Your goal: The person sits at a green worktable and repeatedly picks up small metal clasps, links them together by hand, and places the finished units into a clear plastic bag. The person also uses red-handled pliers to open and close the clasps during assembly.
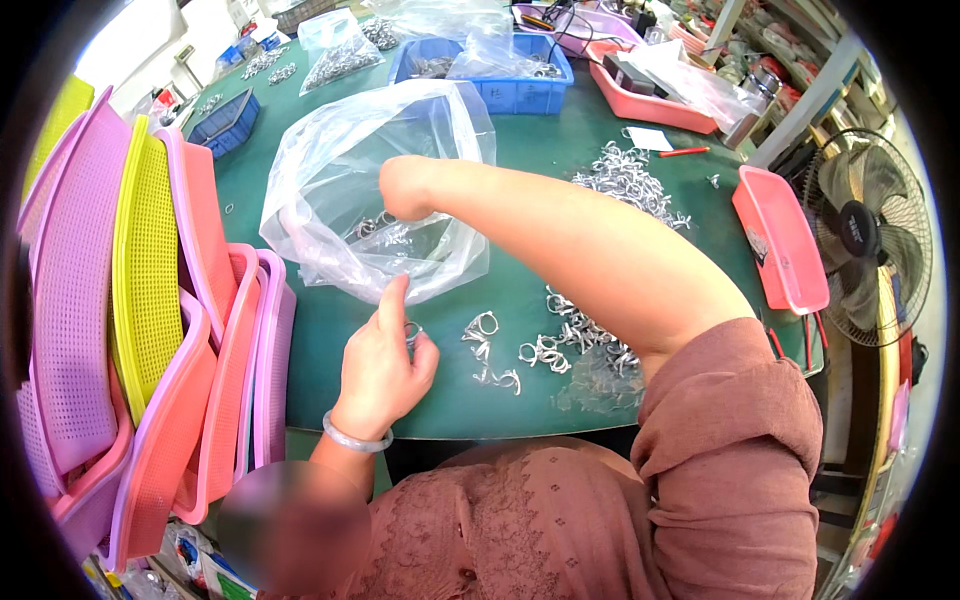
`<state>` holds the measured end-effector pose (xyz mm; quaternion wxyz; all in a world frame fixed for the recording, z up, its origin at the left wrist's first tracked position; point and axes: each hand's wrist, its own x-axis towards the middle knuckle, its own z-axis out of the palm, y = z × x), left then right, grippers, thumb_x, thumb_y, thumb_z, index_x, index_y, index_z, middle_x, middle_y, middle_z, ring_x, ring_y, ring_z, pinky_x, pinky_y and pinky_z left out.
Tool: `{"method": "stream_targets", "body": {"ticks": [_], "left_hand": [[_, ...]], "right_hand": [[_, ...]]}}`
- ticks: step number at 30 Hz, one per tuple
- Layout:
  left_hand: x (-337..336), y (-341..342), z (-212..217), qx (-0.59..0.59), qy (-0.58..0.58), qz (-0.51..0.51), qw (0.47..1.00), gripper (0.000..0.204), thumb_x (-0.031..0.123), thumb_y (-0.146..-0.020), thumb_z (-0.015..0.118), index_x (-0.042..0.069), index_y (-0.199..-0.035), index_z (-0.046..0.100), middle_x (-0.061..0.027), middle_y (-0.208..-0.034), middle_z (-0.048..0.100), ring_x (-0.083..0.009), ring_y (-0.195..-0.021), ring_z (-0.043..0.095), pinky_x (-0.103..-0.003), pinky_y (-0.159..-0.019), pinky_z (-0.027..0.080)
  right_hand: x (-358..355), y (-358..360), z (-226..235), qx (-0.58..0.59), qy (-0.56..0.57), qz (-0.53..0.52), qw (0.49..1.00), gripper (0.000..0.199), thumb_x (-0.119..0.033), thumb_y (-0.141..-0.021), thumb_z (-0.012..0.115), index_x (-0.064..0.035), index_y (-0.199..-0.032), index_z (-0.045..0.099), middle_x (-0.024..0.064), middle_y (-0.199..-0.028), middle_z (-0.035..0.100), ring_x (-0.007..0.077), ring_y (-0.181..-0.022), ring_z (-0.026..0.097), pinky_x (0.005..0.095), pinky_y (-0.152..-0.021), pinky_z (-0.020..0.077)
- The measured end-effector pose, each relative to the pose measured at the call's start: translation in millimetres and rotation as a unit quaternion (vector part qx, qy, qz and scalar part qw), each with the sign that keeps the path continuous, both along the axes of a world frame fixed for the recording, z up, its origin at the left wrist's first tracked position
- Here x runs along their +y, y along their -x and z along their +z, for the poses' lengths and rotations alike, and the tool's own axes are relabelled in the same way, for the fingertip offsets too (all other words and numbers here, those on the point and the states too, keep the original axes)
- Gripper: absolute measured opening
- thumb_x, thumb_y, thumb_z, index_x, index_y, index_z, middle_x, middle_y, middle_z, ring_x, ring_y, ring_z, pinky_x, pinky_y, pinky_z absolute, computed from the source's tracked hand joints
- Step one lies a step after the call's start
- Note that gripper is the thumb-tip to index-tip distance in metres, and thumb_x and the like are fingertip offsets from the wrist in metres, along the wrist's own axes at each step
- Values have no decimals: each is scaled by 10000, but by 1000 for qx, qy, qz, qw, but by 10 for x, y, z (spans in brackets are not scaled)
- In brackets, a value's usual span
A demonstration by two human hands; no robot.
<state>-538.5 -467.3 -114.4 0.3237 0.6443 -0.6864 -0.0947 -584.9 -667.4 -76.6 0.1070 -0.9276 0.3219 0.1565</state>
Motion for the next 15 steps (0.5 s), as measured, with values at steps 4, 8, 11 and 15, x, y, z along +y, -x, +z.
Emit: {"method": "stream_targets", "body": {"ticks": [4,8,11,15], "left_hand": [[68,-39,-88,1,18,9,1000,496,15,-680,551,-37,-1156,421,-187,-705,573,-343,-617,578,-387,-566,472],[125,-50,-153,2,19,25,999,446,13,-684,556,-37,-1112,442,-180,-696,573,-326,-598,579,-372,-554,475],[113,-18,-196,-1,19,18,1000,420,12,-687,558,-37,-1090,451,-174,-696,573,-318,-582,576,-366,-544,475],[127,-25,-226,-5,33,7,999,400,15,-694,562,-38,-1079,465,-162,-692,569,-299,-565,572,-353,-528,471]], "right_hand": [[78,-41,101,32,12,8,999,449,57,-712,464,-4,-1150,540,186,-1110,571,313,-1043,544,353,-848,451],[75,-85,24,39,51,48,997,444,43,-721,493,-24,-1156,543,165,-1121,572,303,-1024,557,360,-837,456],[-75,-33,-295,-99,29,-34,994,256,-43,-667,609,-18,-916,662,164,-948,634,306,-882,615,381,-718,494],[-102,-28,-392,-54,68,-13,996,225,-46,-711,574,-38,-918,663,162,-944,635,307,-890,614,387,-726,495]]}}
